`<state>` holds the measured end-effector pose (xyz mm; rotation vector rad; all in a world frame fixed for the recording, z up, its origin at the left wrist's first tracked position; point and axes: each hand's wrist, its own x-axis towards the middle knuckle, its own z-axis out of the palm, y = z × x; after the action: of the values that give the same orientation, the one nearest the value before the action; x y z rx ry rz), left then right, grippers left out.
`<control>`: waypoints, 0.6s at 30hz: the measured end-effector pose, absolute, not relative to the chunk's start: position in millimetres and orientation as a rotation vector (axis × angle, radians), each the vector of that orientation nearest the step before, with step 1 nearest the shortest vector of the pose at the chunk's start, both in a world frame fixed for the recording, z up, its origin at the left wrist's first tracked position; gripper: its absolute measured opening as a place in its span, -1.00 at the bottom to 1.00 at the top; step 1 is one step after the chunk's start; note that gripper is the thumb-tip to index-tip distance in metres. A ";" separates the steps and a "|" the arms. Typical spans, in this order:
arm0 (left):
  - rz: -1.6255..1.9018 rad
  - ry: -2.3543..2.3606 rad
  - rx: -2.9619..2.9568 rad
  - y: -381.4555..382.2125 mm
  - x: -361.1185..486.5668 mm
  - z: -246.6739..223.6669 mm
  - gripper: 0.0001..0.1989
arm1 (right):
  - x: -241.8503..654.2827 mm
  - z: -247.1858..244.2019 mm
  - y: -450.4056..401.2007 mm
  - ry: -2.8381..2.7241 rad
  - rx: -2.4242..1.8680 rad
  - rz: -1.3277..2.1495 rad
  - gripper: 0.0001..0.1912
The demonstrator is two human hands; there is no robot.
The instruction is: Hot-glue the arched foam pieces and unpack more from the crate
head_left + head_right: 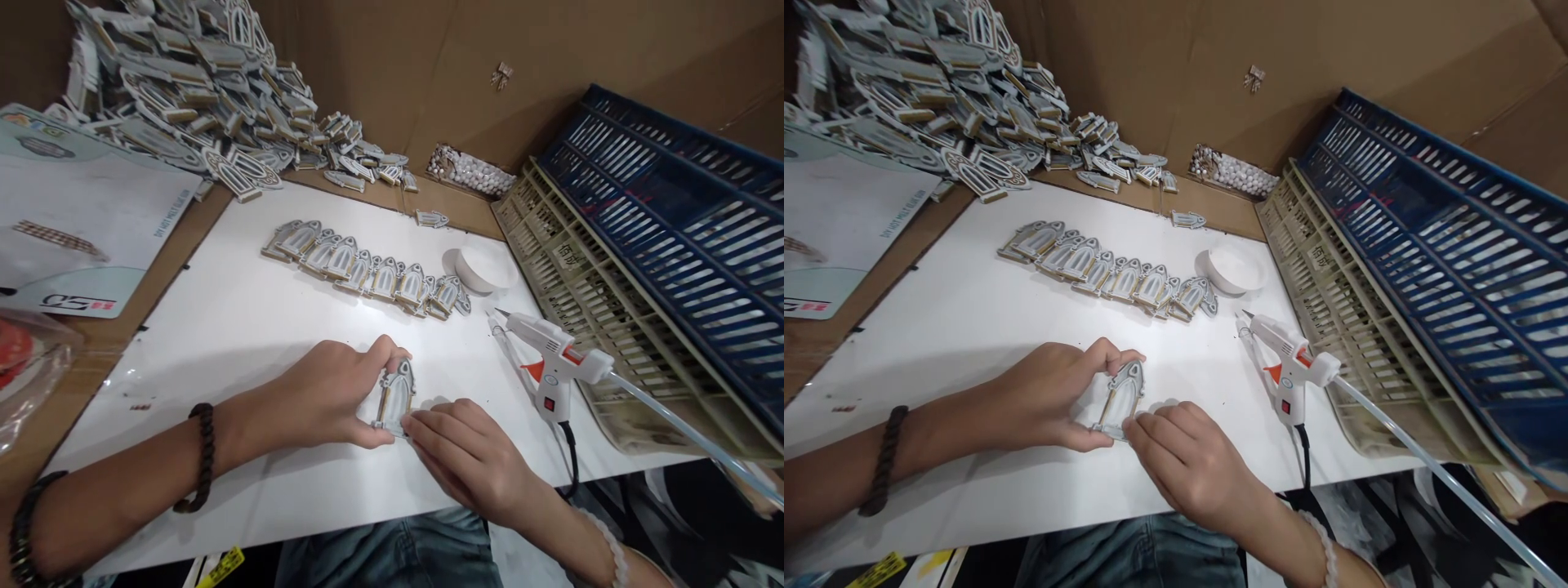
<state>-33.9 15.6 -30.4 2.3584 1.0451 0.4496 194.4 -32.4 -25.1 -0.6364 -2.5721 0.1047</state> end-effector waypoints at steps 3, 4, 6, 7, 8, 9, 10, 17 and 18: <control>0.401 1.059 2.416 15.8 -33.6 -31.2 -0.54 | 195.2 -26.2 -35.4 -2.531 -0.598 0.091 -0.75; 0.402 1.059 2.421 15.9 -33.4 -31.1 -0.54 | 195.8 -26.2 -36.2 -2.525 -0.588 0.090 -0.75; 0.405 1.053 2.421 15.9 -33.2 -31.2 -0.54 | 197.4 -26.4 -36.9 -2.523 -0.585 0.121 -0.74; 0.406 1.050 2.419 15.9 -33.2 -31.5 -0.54 | 198.1 -26.7 -37.0 -2.516 -0.595 0.158 -0.73; 0.409 1.051 2.417 15.9 -33.2 -31.9 -0.54 | 198.8 -27.2 -36.9 -2.496 -0.610 0.201 -0.74; 0.413 1.053 2.417 15.9 -33.4 -32.4 -0.54 | 199.2 -27.7 -36.6 -2.467 -0.628 0.247 -0.74; 0.421 1.054 2.420 15.9 -33.6 -32.9 -0.55 | 199.2 -28.2 -36.4 -2.436 -0.645 0.286 -0.74; 0.436 1.051 2.437 15.3 -34.4 -33.3 -0.55 | 192.1 -26.4 -34.8 -2.445 -0.649 0.175 -0.78; 0.450 1.051 2.451 14.9 -34.4 -33.2 -0.56 | 191.3 -26.3 -34.5 -2.460 -0.661 0.119 -0.78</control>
<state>-34.4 14.9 -33.2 2.4509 1.0511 0.4495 191.3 -34.5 -26.3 -0.6608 -2.4596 0.1189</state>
